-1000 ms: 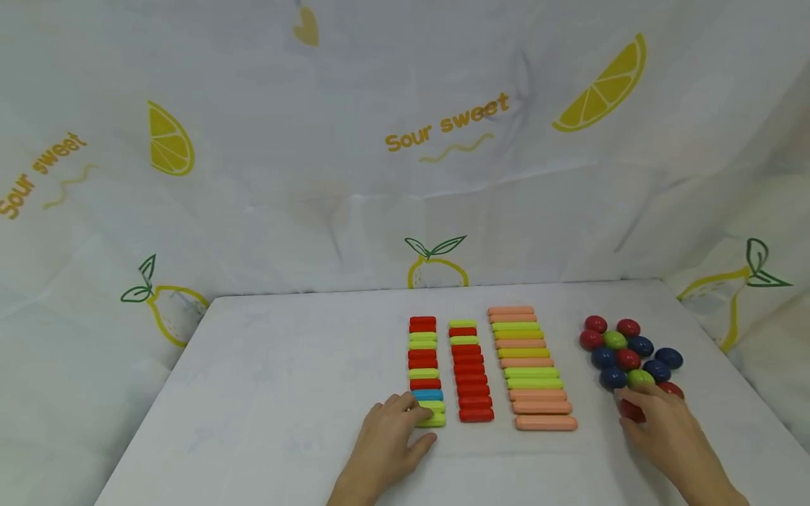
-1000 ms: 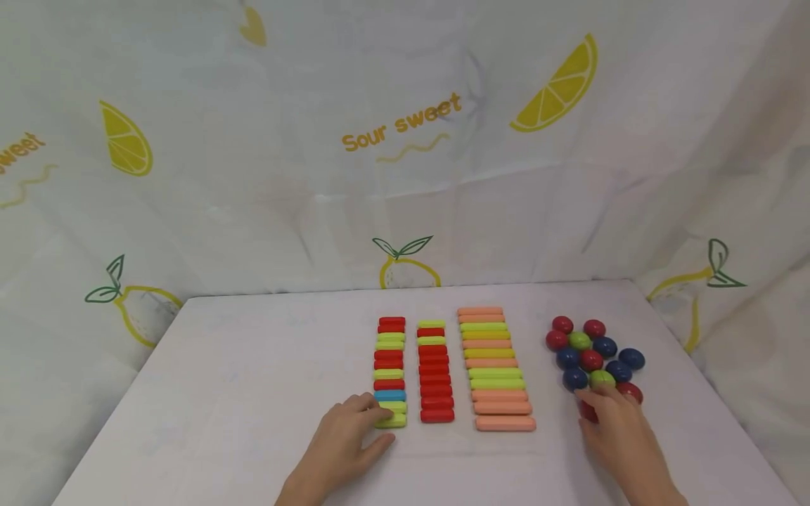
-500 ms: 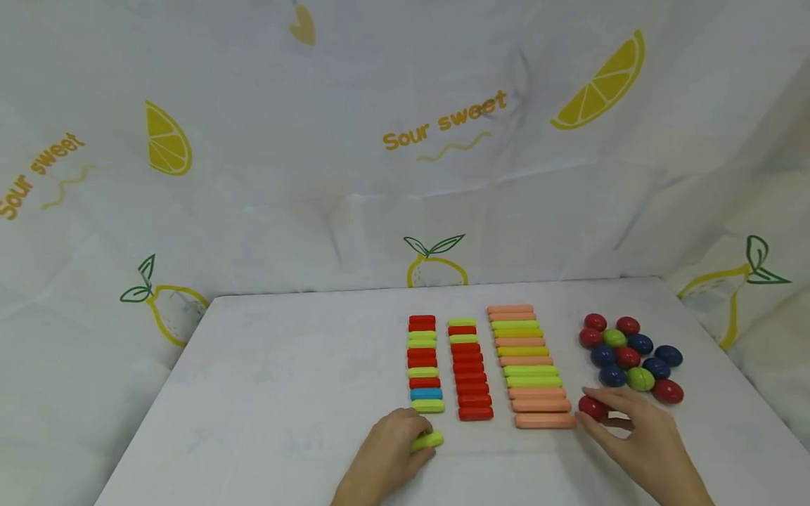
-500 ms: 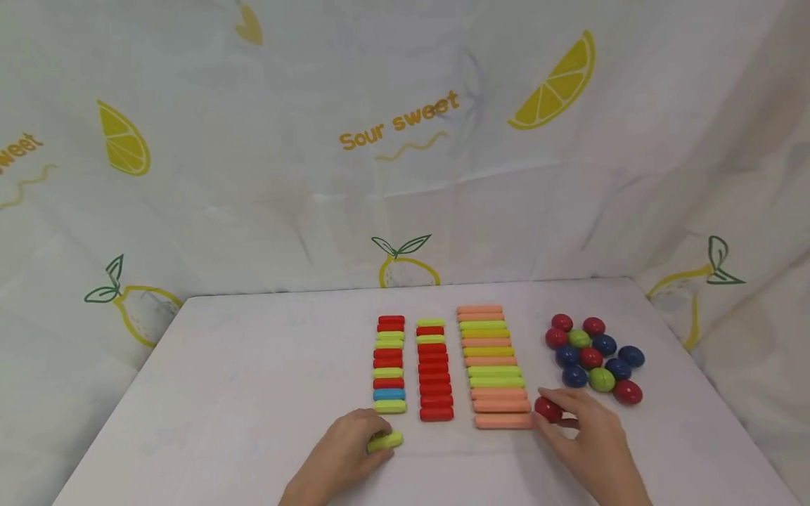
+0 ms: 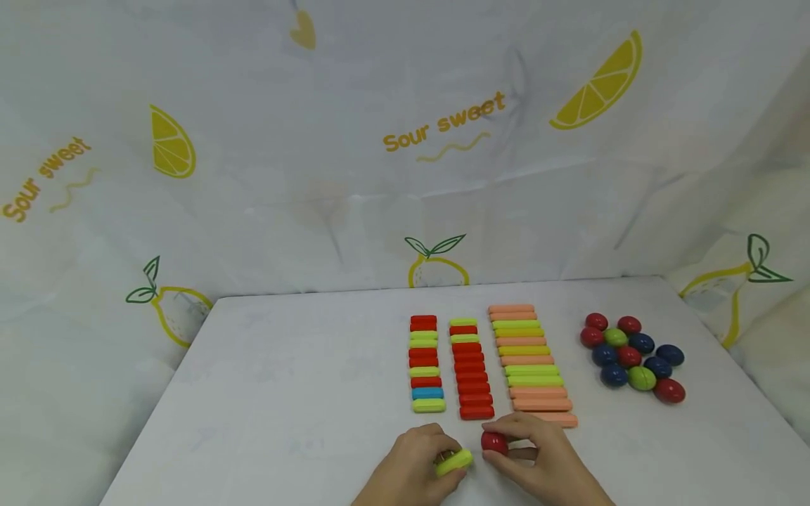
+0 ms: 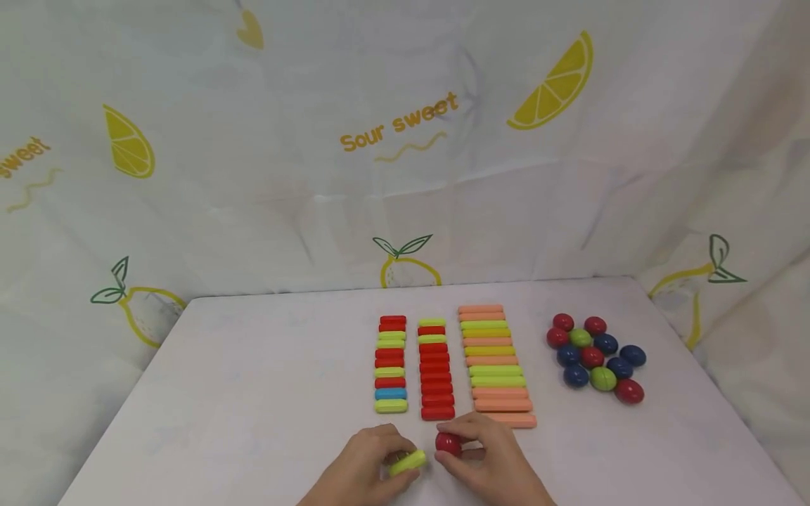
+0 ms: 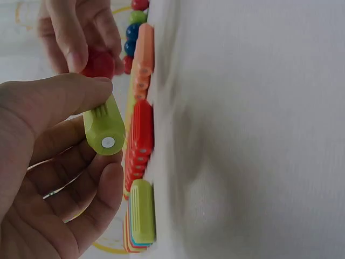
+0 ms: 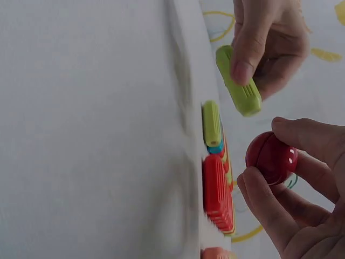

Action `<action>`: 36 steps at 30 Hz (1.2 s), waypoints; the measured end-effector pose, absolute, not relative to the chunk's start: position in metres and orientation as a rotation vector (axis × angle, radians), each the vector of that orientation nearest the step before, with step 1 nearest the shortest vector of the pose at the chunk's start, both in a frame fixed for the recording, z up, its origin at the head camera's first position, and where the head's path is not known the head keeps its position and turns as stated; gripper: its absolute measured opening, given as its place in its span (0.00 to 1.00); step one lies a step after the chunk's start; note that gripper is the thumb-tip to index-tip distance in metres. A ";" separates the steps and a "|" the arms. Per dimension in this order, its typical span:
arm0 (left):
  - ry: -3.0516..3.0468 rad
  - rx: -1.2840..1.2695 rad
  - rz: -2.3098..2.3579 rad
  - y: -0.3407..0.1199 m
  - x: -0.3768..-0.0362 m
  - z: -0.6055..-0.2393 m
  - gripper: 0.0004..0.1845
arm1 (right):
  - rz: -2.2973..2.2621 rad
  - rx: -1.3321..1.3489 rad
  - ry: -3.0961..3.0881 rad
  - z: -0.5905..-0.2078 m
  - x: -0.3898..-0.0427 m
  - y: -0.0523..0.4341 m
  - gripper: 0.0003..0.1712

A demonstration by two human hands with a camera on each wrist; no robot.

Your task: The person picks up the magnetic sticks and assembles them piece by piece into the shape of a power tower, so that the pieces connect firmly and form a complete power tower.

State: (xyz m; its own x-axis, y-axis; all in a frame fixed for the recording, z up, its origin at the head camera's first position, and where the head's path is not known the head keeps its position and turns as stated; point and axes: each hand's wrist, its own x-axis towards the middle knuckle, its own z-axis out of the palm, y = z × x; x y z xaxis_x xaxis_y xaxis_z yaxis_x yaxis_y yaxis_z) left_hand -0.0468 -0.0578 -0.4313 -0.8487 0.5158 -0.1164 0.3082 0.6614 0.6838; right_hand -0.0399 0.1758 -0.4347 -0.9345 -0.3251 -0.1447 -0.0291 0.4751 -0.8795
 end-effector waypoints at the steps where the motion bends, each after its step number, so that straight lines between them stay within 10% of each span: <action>1: 2.570 0.668 0.983 -0.057 -0.046 -0.432 0.10 | -1.465 -0.339 2.404 -0.436 -0.040 0.174 0.25; 14: 2.196 0.583 1.388 -0.059 -0.044 -0.449 0.20 | -1.476 -0.532 2.258 -0.440 -0.037 0.167 0.29; 23: 2.054 0.357 1.600 -0.085 -0.045 -0.451 0.20 | -1.049 -0.083 3.137 -0.425 -0.059 0.227 0.15; 36: 2.316 0.484 1.222 -0.104 -0.046 -0.446 0.09 | -0.560 0.117 3.277 -0.444 -0.092 0.296 0.22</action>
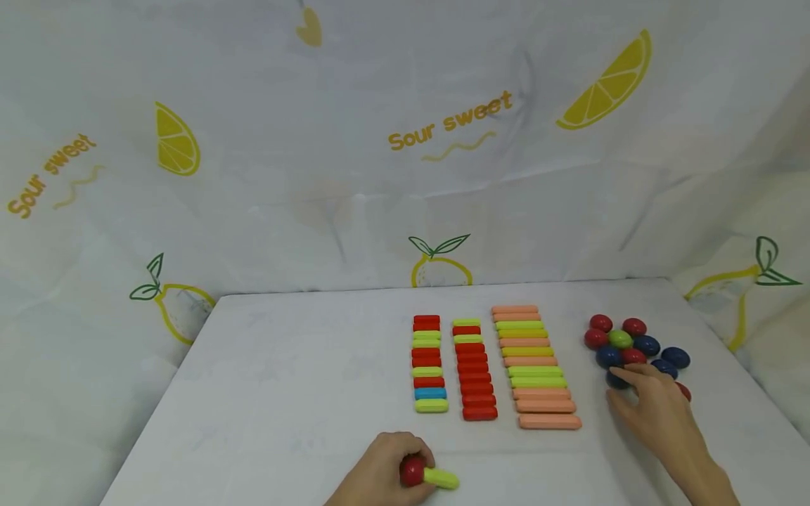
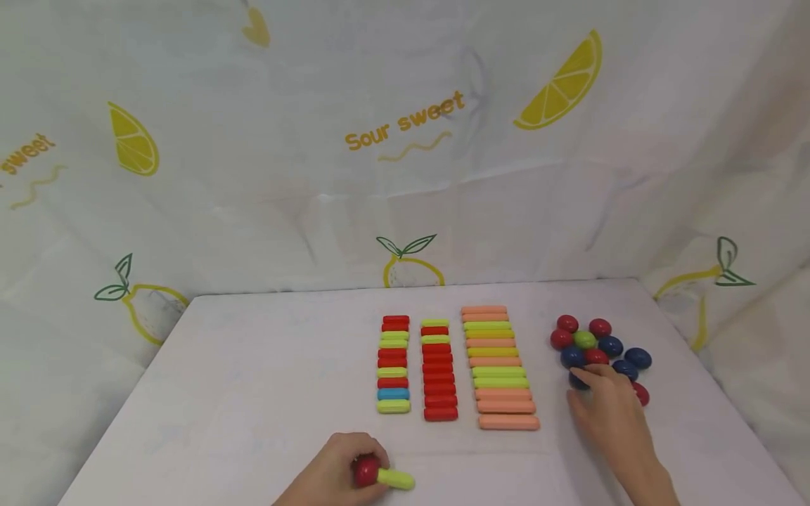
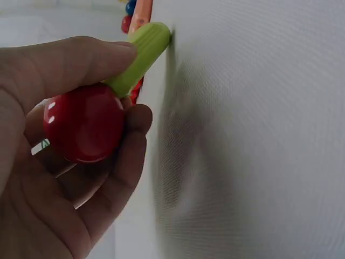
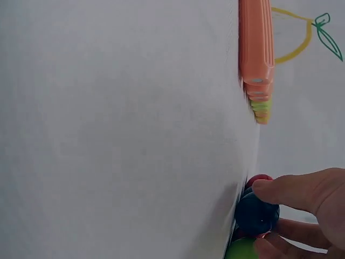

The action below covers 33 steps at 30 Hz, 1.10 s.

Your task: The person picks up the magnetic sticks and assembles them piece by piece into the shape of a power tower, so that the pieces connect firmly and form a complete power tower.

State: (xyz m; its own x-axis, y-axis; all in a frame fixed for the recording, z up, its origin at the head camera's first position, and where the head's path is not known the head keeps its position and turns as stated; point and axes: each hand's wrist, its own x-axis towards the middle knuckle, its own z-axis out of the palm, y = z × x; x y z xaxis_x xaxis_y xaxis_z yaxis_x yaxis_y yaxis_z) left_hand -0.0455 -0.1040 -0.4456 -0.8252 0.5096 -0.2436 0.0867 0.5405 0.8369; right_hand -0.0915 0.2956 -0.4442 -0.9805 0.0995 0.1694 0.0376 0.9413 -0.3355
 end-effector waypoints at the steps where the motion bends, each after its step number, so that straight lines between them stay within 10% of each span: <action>1: 2.337 0.459 1.160 -0.103 -0.045 -0.445 0.09 | 0.478 -0.114 -2.933 -0.444 -0.092 0.296 0.23; 18: 2.383 0.381 1.005 -0.095 -0.044 -0.444 0.08 | 0.481 -0.106 -3.000 -0.438 -0.085 0.293 0.24; 33: 2.371 0.421 1.091 -0.095 -0.044 -0.442 0.10 | 1.423 0.294 -2.951 -0.424 -0.049 0.208 0.24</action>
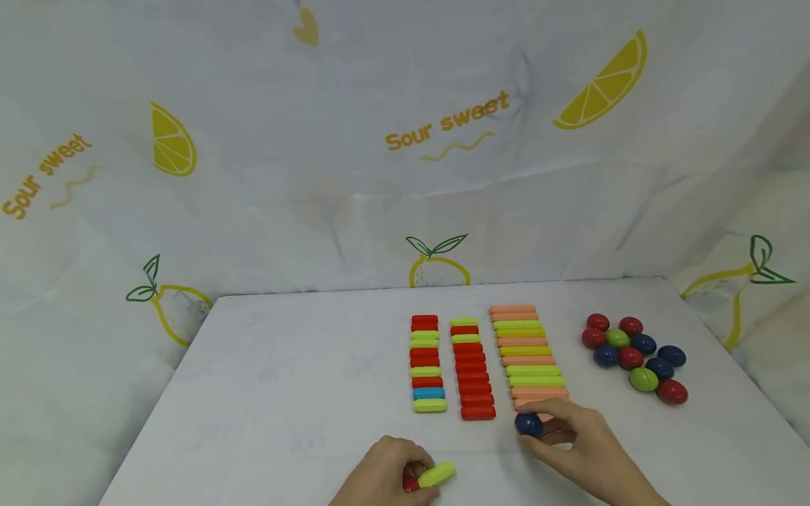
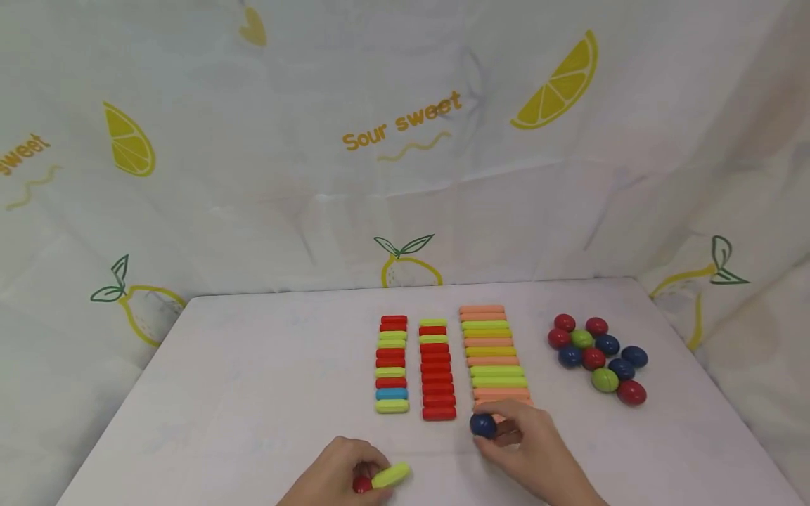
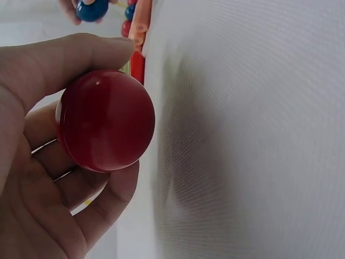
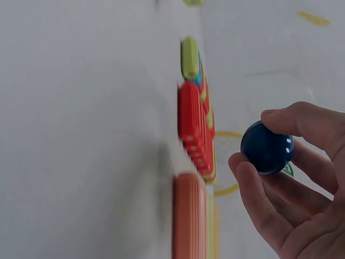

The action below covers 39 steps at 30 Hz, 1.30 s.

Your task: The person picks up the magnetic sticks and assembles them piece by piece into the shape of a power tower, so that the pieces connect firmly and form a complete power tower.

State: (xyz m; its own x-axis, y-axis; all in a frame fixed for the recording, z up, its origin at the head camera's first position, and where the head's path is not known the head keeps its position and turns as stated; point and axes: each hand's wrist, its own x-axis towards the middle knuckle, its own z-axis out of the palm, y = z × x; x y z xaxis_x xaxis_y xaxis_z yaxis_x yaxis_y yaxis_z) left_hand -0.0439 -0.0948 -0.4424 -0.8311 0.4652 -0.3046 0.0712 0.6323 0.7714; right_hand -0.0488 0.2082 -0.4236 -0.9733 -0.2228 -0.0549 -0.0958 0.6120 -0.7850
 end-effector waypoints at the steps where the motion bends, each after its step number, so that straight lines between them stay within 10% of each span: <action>1: 2.365 0.411 1.089 -0.094 -0.044 -0.442 0.10 | -1.328 -0.328 2.623 -0.425 -0.048 0.202 0.24; 16: 2.299 0.447 1.175 -0.093 -0.042 -0.442 0.11 | -1.451 -0.612 2.172 -0.438 -0.046 0.142 0.21; 26: 2.177 0.409 1.300 -0.101 -0.045 -0.454 0.33 | -1.419 -0.617 2.331 -0.433 -0.056 0.121 0.16; 39: 2.185 0.135 1.540 -0.119 -0.046 -0.456 0.21 | -0.824 -0.763 2.953 -0.437 -0.077 0.083 0.15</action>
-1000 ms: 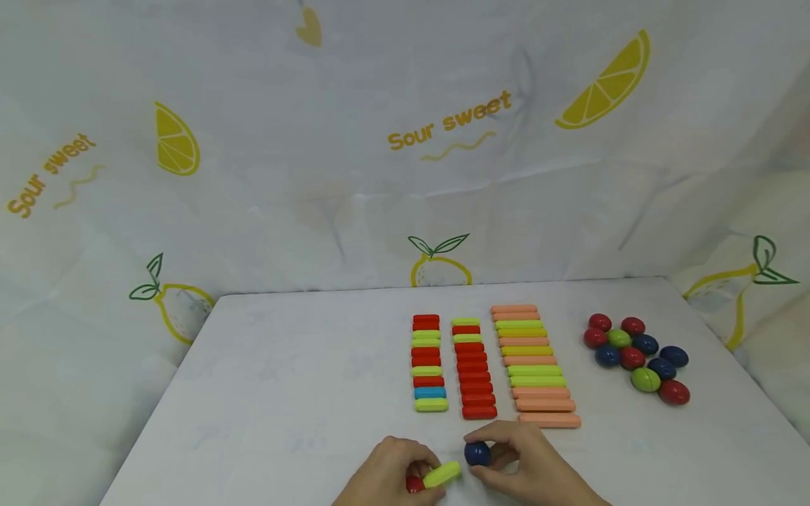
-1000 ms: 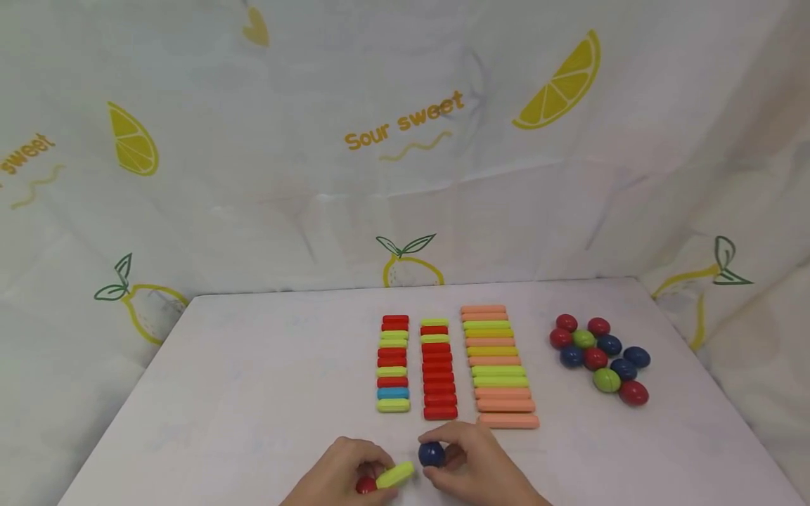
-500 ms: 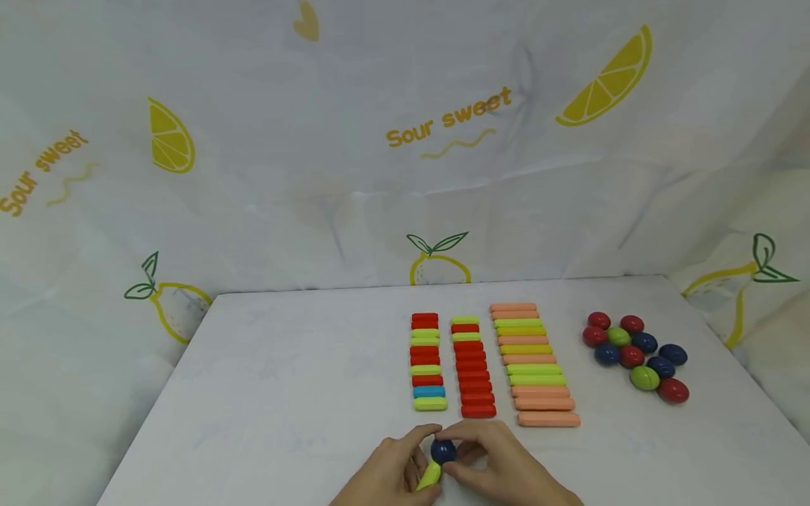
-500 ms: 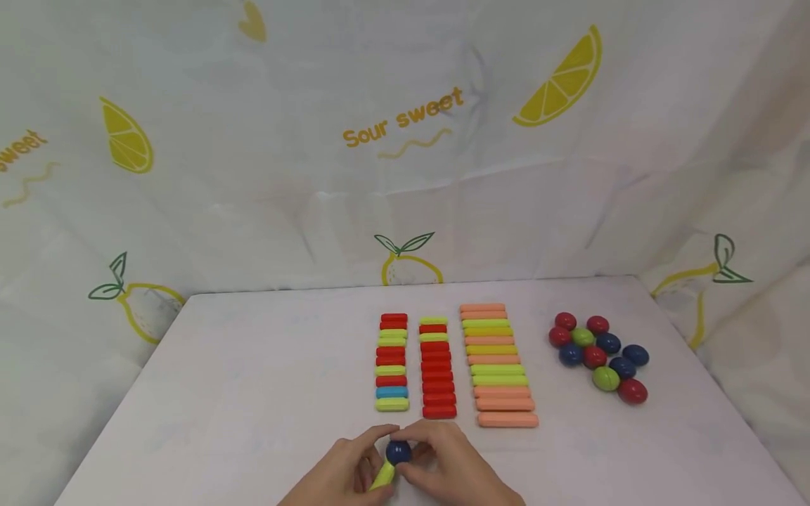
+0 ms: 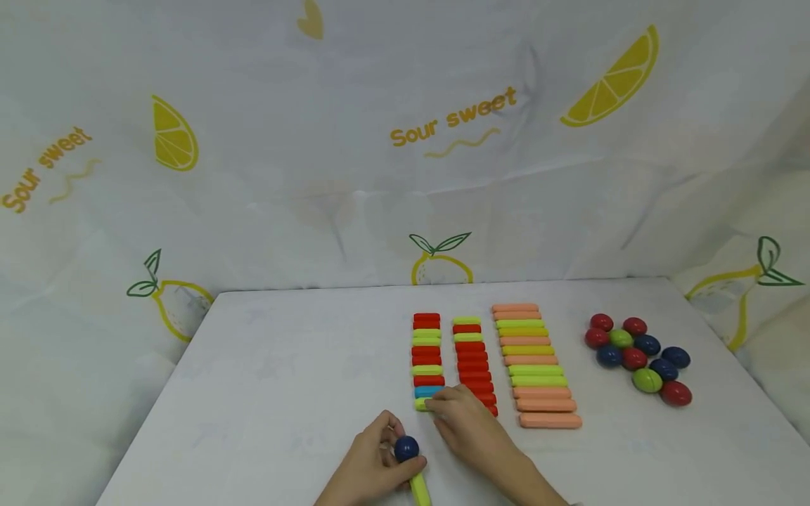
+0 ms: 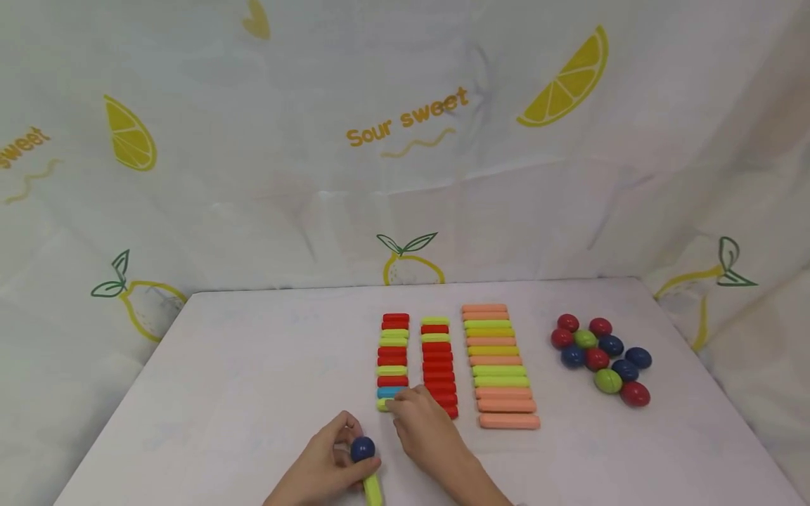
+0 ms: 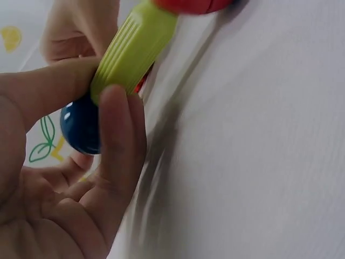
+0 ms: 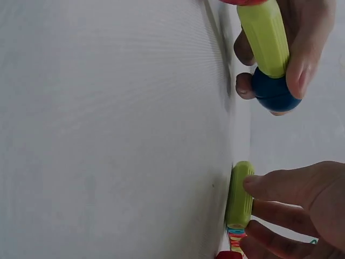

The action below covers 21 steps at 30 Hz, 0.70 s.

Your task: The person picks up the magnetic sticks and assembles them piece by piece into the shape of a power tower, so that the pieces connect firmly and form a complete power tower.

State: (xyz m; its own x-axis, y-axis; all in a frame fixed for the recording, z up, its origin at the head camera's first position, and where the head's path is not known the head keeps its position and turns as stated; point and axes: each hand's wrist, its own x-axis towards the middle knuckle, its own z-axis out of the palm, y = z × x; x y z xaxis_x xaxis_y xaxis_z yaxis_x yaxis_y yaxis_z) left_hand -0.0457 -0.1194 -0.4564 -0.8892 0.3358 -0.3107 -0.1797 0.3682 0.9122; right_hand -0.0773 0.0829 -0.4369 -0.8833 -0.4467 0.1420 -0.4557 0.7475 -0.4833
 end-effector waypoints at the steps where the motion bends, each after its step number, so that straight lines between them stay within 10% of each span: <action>1: 2.183 0.145 1.533 -0.121 -0.046 -0.456 0.20 | 0.775 0.752 -2.929 -0.438 -0.077 0.082 0.15; 21: 2.178 0.246 1.473 -0.136 -0.048 -0.457 0.18 | 0.945 0.866 -3.045 -0.429 -0.067 0.095 0.12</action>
State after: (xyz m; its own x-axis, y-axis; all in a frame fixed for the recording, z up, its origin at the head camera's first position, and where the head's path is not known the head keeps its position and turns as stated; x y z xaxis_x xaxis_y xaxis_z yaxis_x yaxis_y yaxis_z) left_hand -0.0477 -0.1359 -0.4574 -0.8610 0.4118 -0.2985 -0.1235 0.4001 0.9081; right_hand -0.0669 0.0951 -0.4289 -0.8504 -0.5262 -0.0002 -0.4336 0.7011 -0.5661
